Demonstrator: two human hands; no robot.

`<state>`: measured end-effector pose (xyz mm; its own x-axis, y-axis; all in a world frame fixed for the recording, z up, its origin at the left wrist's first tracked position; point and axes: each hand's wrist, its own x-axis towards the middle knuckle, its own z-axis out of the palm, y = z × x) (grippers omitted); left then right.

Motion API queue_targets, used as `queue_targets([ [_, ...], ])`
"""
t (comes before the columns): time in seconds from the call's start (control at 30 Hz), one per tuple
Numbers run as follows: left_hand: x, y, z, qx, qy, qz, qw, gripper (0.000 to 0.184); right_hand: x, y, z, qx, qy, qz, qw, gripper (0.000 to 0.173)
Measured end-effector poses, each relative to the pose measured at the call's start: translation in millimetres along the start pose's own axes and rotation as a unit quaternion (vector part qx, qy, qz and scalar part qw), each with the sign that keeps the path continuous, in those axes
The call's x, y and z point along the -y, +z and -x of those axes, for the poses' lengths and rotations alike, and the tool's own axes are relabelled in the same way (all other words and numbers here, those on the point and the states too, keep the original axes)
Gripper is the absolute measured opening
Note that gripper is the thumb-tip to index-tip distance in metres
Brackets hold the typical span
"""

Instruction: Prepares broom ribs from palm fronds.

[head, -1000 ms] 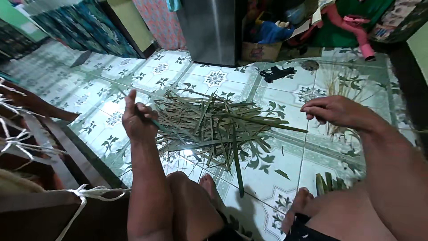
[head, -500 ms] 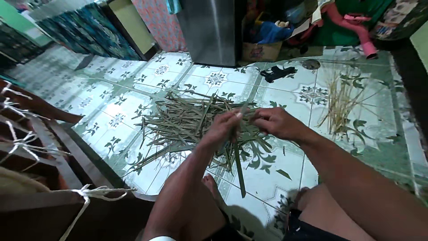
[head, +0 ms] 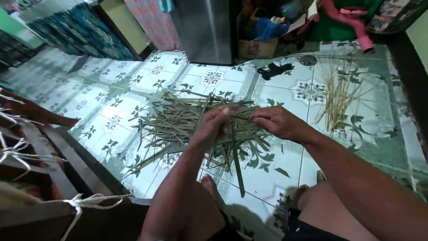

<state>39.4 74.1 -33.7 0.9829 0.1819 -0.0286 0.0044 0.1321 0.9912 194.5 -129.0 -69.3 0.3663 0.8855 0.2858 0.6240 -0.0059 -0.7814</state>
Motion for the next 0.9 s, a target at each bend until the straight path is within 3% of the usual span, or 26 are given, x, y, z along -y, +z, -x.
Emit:
queue_targets([
  [0.17, -14.6, -51.3, 9.6, -0.036, 0.114, 0.139, 0.983, 0.036, -14.2, -7.3, 9.1, -0.01, -0.015, 0.008, 1.0, 0.025],
  [0.27, -3.7, -29.5, 8.1, -0.04, 0.065, 0.108, 0.991, 0.037, -10.3, -1.5, 7.0, -0.004, -0.022, -0.004, 1.0, 0.026],
  [0.4, -1.7, -11.0, 7.3, 0.015, 0.001, 0.05, 0.999, 0.036, -8.3, -6.0, 5.7, -0.002, -0.037, -0.01, 0.999, 0.024],
  [0.57, -29.3, -74.6, 20.2, -0.066, 0.17, 0.175, 0.968, 0.038, -20.8, -27.3, 18.0, 0.008, -0.011, 0.008, 1.0, 0.024],
  [0.67, -30.7, -88.3, 22.5, -0.097, 0.213, 0.203, 0.951, 0.047, -18.1, -32.5, 20.2, 0.02, 0.034, -0.007, 0.999, 0.023],
  [0.77, -18.6, -64.5, 18.3, -0.091, 0.153, 0.137, 0.974, 0.035, -5.3, -23.3, 16.0, 0.027, 0.08, -0.071, 0.994, 0.02],
  [0.9, 4.1, -5.5, 10.5, 0.003, -0.002, 0.0, 1.0, 0.039, 7.4, -2.2, 8.2, 0.047, 0.075, -0.124, 0.988, 0.021],
])
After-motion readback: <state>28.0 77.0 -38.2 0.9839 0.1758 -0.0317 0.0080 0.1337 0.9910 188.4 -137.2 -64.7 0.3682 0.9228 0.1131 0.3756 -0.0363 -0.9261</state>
